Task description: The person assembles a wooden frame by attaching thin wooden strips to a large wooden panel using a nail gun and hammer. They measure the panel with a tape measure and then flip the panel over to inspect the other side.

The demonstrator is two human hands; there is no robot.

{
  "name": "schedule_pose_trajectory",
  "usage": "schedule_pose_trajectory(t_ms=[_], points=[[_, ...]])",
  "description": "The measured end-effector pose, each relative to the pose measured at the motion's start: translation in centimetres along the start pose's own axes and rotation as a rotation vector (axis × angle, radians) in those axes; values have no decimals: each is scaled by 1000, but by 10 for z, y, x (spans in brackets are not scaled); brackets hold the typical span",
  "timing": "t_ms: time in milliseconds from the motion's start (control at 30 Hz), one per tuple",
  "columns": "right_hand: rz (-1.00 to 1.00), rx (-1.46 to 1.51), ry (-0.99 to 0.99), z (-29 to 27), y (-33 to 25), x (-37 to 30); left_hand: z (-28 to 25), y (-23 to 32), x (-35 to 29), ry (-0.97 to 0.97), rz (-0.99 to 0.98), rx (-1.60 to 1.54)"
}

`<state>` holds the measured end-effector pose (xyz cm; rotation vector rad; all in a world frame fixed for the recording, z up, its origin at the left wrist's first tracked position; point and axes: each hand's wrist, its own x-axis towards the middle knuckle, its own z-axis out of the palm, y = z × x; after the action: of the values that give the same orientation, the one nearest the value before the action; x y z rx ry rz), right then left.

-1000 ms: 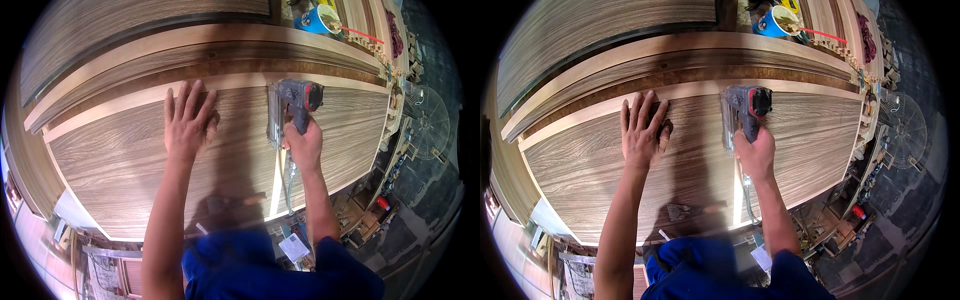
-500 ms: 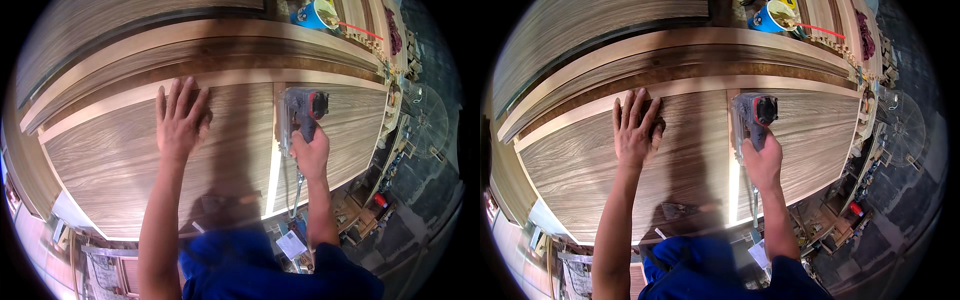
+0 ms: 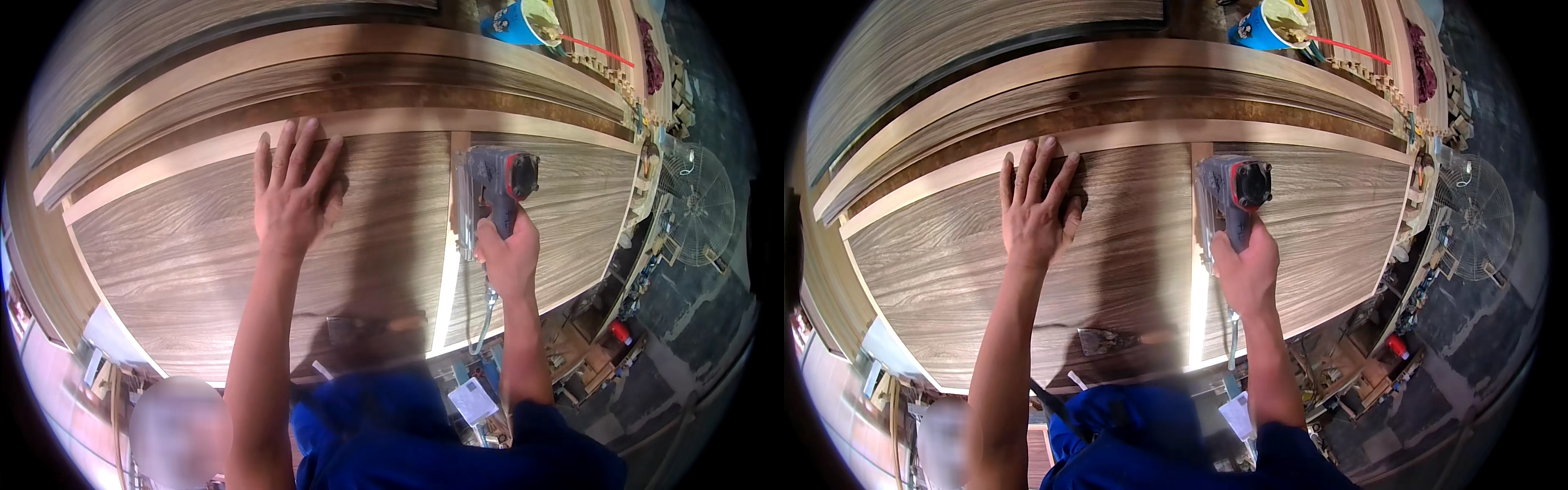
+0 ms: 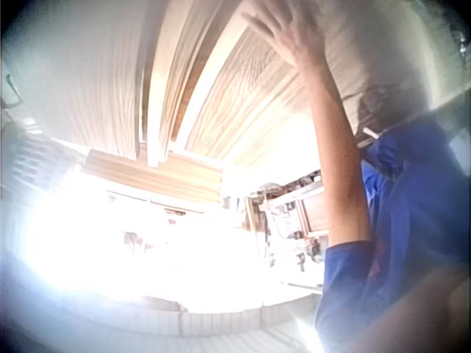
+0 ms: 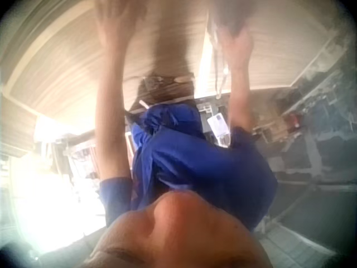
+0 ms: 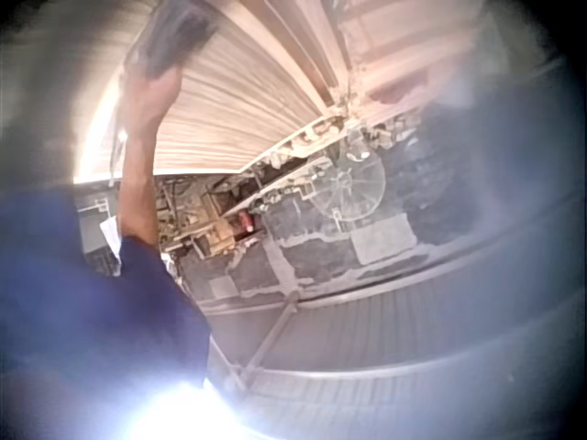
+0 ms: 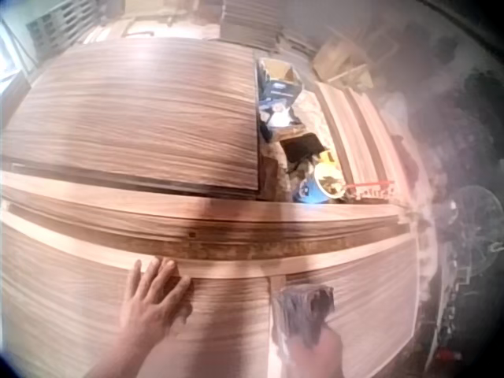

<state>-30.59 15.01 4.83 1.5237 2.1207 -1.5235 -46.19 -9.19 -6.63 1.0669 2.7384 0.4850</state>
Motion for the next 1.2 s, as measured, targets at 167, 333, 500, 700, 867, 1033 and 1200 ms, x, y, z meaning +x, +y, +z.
schedule_pose_trajectory(t_ms=[167, 333, 500, 700, 867, 1033, 1200], points=[[-60, 41, -1, -1, 7, -2, -3, 3, 0, 10, -9, -19], [-1, 38, 16, -5, 44, -24, -7, -6, -10, -6, -8, -5], [-102, 109, -58, -22, 50, -80, -4, 8, -10, 59, 40, -31], [-127, -21, -171, -13, 55, -127, 48, 107, -182, 74, 235, -304], [-177, 59, -357, 31, 24, -174, 71, 140, -299, 15, 391, -304], [-281, -247, -316, 115, -5, -220, 65, 111, -318, -54, 258, -364], [-473, -606, -228, 168, 27, -222, -21, 2, -358, -4, -134, -633]])
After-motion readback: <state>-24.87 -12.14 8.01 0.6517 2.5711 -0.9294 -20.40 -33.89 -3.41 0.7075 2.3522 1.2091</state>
